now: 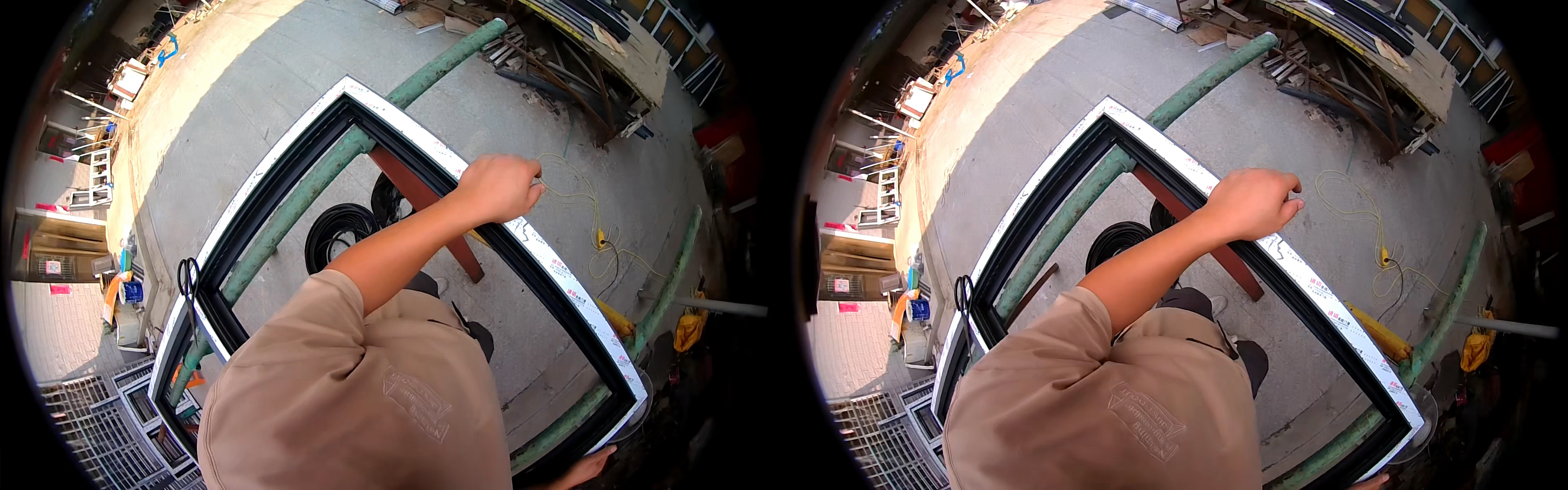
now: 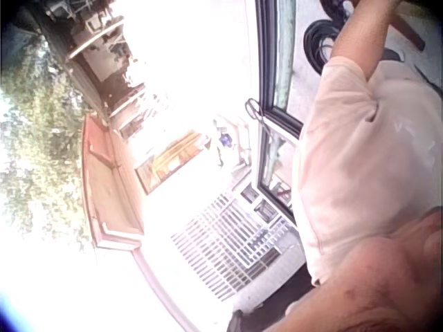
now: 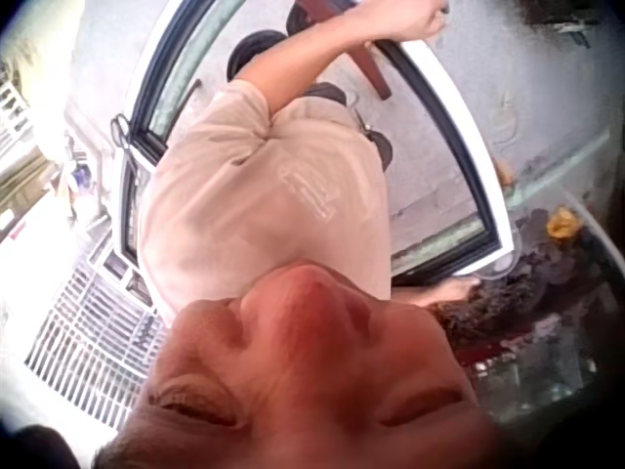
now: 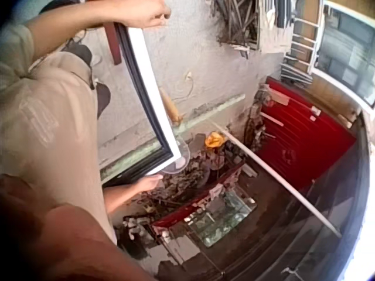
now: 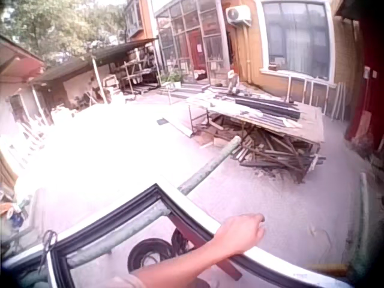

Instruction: The person installs a rubber seal into the channel of a white window frame by pressing it into place with their fingers and then carries the frame across a workshop to a storage area.

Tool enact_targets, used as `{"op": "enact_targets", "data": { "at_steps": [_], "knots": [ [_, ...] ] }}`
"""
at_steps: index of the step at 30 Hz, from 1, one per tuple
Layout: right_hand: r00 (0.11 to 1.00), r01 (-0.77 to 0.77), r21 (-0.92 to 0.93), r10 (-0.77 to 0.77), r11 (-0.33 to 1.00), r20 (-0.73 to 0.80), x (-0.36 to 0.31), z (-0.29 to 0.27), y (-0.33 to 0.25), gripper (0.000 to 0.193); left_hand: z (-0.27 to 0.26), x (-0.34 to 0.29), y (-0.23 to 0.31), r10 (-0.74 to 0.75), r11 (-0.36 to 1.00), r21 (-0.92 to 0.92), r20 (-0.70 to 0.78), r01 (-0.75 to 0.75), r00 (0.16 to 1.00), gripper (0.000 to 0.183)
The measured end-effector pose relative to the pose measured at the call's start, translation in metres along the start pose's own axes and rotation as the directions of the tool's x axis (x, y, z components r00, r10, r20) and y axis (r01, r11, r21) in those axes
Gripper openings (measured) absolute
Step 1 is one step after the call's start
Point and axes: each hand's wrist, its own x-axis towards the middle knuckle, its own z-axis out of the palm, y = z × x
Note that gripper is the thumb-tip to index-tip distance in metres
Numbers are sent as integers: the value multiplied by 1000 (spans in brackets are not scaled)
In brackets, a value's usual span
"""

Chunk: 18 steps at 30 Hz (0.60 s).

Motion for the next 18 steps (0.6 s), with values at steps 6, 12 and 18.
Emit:
{"op": "enact_targets", "data": {
  "at_steps": [6,12,18],
  "knots": [
    [986,-155,44,151,987,72,11,7,19,78,0,-3,-23,2,953,-292,-275,-85,961,35],
    [986,-167,-56,167,984,-1,-2,0,-5,73,2,8,-35,-187,788,-615,-253,-9,949,45],
    [991,-133,-22,132,991,-28,-3,-2,-13,74,3,4,-43,-162,770,-637,-228,-21,960,50]
  ]
}}
